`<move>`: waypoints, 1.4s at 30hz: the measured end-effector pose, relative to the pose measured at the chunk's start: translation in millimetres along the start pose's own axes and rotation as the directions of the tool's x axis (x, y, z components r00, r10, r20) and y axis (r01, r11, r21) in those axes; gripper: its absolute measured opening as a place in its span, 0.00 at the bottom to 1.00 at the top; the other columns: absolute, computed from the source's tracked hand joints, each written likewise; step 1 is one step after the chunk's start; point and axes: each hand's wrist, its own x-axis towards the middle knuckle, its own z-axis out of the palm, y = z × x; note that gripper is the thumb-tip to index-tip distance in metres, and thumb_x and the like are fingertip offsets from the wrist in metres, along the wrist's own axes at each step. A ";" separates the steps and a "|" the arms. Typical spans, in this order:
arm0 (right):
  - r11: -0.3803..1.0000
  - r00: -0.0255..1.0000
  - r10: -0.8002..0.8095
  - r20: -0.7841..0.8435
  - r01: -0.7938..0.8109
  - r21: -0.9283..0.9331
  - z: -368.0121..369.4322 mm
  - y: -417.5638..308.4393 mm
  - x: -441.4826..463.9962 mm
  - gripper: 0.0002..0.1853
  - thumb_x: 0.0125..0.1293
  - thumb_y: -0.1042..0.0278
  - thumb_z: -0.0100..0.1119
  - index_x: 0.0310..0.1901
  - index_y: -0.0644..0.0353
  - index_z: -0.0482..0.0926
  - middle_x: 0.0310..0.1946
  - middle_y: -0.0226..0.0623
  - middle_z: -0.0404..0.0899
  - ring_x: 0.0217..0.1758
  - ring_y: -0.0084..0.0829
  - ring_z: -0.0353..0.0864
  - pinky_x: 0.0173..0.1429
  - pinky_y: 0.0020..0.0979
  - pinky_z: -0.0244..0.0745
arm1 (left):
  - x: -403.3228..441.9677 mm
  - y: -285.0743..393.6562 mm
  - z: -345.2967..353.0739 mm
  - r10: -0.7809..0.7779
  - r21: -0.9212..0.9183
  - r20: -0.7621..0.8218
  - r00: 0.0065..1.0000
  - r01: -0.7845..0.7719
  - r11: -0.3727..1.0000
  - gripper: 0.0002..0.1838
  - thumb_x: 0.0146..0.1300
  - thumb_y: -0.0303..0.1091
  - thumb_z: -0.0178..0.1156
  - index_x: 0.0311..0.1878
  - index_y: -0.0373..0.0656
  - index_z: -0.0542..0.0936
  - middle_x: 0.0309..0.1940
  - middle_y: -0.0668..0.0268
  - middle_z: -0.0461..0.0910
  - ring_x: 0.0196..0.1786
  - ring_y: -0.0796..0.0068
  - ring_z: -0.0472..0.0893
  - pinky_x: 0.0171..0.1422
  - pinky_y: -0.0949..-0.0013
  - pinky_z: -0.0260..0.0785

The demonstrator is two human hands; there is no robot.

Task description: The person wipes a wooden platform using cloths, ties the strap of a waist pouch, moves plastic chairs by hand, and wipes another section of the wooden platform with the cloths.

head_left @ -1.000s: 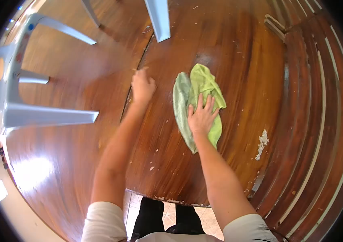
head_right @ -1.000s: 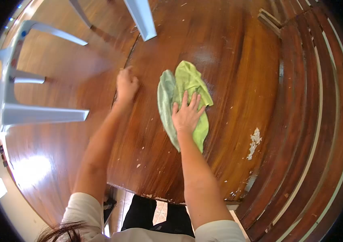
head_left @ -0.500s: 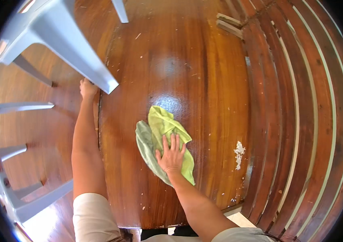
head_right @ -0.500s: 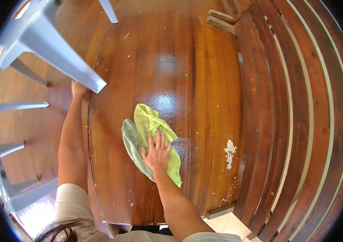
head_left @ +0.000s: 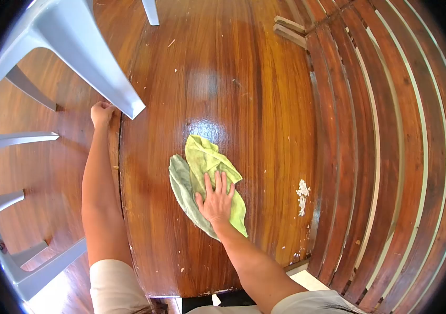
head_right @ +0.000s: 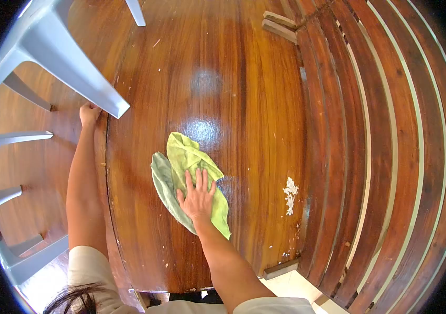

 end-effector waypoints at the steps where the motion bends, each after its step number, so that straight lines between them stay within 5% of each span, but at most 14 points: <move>1: 1.000 1.000 0.005 0.004 -0.005 -0.005 0.9 0.3 -0.2 0.35 0.62 0.43 0.49 0.69 0.47 0.61 0.71 0.44 0.52 0.77 0.44 0.43 0.73 0.57 0.37 | -3.8 -13.1 1.5 -0.025 -0.197 -0.024 0.999 0.020 0.980 0.10 0.52 0.34 0.69 0.25 0.39 0.78 0.19 0.66 0.78 0.22 0.74 0.76 0.27 0.69 0.69; 3: 0.999 1.000 0.011 0.025 -0.010 -0.046 -0.5 -1.0 -0.1 0.34 0.65 0.41 0.45 0.71 0.45 0.58 0.72 0.41 0.51 0.78 0.42 0.41 0.73 0.57 0.37 | -29.4 -20.0 -5.4 -0.057 -0.385 -0.032 0.998 0.040 0.922 0.11 0.51 0.33 0.71 0.25 0.40 0.77 0.19 0.69 0.76 0.20 0.79 0.72 0.24 0.71 0.66; 6: 0.997 0.999 0.014 0.044 -0.011 -0.070 -2.9 -0.7 -0.5 0.34 0.66 0.43 0.44 0.71 0.47 0.58 0.73 0.42 0.50 0.78 0.42 0.41 0.74 0.58 0.39 | -110.9 0.3 -39.5 -0.085 -0.800 0.280 0.956 0.282 0.530 0.10 0.58 0.30 0.67 0.28 0.43 0.75 0.25 0.71 0.76 0.25 0.81 0.71 0.28 0.73 0.64; 9: 0.998 1.000 -0.009 -0.020 0.008 -0.060 3.5 -0.6 -2.7 0.34 0.66 0.44 0.44 0.71 0.47 0.57 0.73 0.43 0.50 0.78 0.43 0.42 0.74 0.57 0.39 | -217.7 6.6 -60.3 0.072 -0.837 0.471 0.879 0.421 0.350 0.07 0.61 0.28 0.64 0.31 0.44 0.75 0.29 0.70 0.77 0.33 0.81 0.74 0.41 0.75 0.67; 17: 0.998 0.956 -0.060 -0.287 0.059 -0.012 11.7 2.2 -25.7 0.31 0.65 0.49 0.49 0.68 0.48 0.62 0.68 0.44 0.58 0.73 0.43 0.53 0.70 0.54 0.47 | -451.4 -24.7 -55.6 -0.094 -0.667 0.735 0.672 0.741 0.081 0.08 0.62 0.35 0.64 0.40 0.45 0.76 0.52 0.65 0.78 0.55 0.70 0.75 0.62 0.63 0.67; 19: 0.992 0.968 -0.054 -0.245 0.081 0.102 10.3 0.8 -45.9 0.28 0.65 0.54 0.51 0.66 0.49 0.65 0.65 0.43 0.61 0.70 0.41 0.58 0.67 0.52 0.53 | -476.6 -33.0 -62.5 -0.079 -0.627 0.779 0.622 0.770 -0.122 0.07 0.63 0.31 0.63 0.42 0.44 0.76 0.57 0.64 0.75 0.57 0.71 0.74 0.61 0.62 0.66; 22: 0.991 0.980 -0.065 -0.190 0.086 0.104 22.7 -3.7 -144.2 0.26 0.66 0.57 0.51 0.66 0.49 0.66 0.61 0.43 0.64 0.67 0.39 0.61 0.66 0.49 0.55 | -507.9 -49.2 -84.1 -0.202 -0.689 0.722 0.662 0.715 -0.119 0.09 0.63 0.31 0.62 0.45 0.44 0.75 0.55 0.65 0.77 0.55 0.70 0.75 0.61 0.62 0.66; 28: 0.956 0.967 -0.226 -0.116 0.244 0.166 21.0 -2.3 -281.9 0.29 0.63 0.55 0.53 0.67 0.49 0.65 0.65 0.44 0.60 0.72 0.41 0.54 0.68 0.52 0.52 | -574.2 -112.7 -130.9 -0.030 -0.653 0.754 0.656 0.753 0.078 0.05 0.61 0.28 0.63 0.38 0.42 0.78 0.37 0.63 0.81 0.42 0.70 0.79 0.47 0.68 0.71; 30: 0.961 0.972 -0.236 0.012 0.232 0.152 1.2 -3.8 -277.9 0.23 0.64 0.57 0.51 0.61 0.51 0.72 0.62 0.44 0.67 0.68 0.42 0.63 0.65 0.49 0.59 | -591.0 -94.4 -171.6 -0.066 -0.572 0.803 0.593 0.797 0.196 0.05 0.60 0.26 0.64 0.37 0.41 0.78 0.34 0.63 0.80 0.40 0.71 0.79 0.44 0.70 0.71; 31: 0.929 0.961 -0.230 0.155 0.169 0.330 -8.5 -1.7 -267.2 0.21 0.65 0.59 0.51 0.59 0.52 0.74 0.57 0.43 0.72 0.64 0.42 0.68 0.61 0.46 0.65 | -602.2 -68.0 -192.7 -0.075 -0.549 0.815 0.575 0.807 0.216 0.05 0.59 0.26 0.64 0.37 0.40 0.77 0.34 0.63 0.80 0.39 0.72 0.79 0.43 0.70 0.72; 34: 0.516 0.872 -0.369 0.322 -0.096 0.851 -35.9 9.9 -246.7 0.17 0.65 0.67 0.55 0.55 0.57 0.77 0.44 0.37 0.80 0.49 0.35 0.79 0.50 0.33 0.76 | -616.5 -8.8 -246.6 -0.017 -0.504 0.855 0.518 0.839 0.203 0.05 0.62 0.29 0.62 0.39 0.41 0.76 0.33 0.65 0.79 0.38 0.73 0.79 0.45 0.72 0.72; 36: 0.210 0.678 -0.487 0.550 -0.521 0.828 -140.5 9.5 -259.6 0.18 0.67 0.72 0.55 0.58 0.62 0.74 0.47 0.34 0.77 0.49 0.25 0.76 0.54 0.28 0.73 | -616.2 16.1 -267.7 0.122 -0.484 0.875 0.469 0.856 0.179 0.05 0.64 0.31 0.61 0.40 0.42 0.76 0.34 0.68 0.79 0.37 0.77 0.78 0.46 0.73 0.72; 39: 0.127 0.551 -0.692 0.466 -0.543 0.830 -213.7 0.6 -283.7 0.19 0.68 0.69 0.56 0.59 0.63 0.73 0.46 0.33 0.77 0.46 0.23 0.77 0.53 0.26 0.73 | -614.9 40.8 -288.7 0.365 -0.409 0.862 0.351 0.908 0.092 0.06 0.66 0.33 0.60 0.42 0.43 0.76 0.34 0.73 0.77 0.35 0.84 0.76 0.44 0.77 0.72; 42: 0.117 0.594 -0.718 0.362 -0.409 0.905 -253.0 -11.4 -303.1 0.17 0.67 0.69 0.57 0.56 0.63 0.74 0.45 0.31 0.77 0.46 0.22 0.76 0.49 0.24 0.72 | -614.8 73.4 -308.6 0.357 -0.404 0.870 0.338 0.906 0.126 0.08 0.66 0.34 0.60 0.43 0.43 0.75 0.32 0.75 0.76 0.33 0.86 0.75 0.42 0.79 0.71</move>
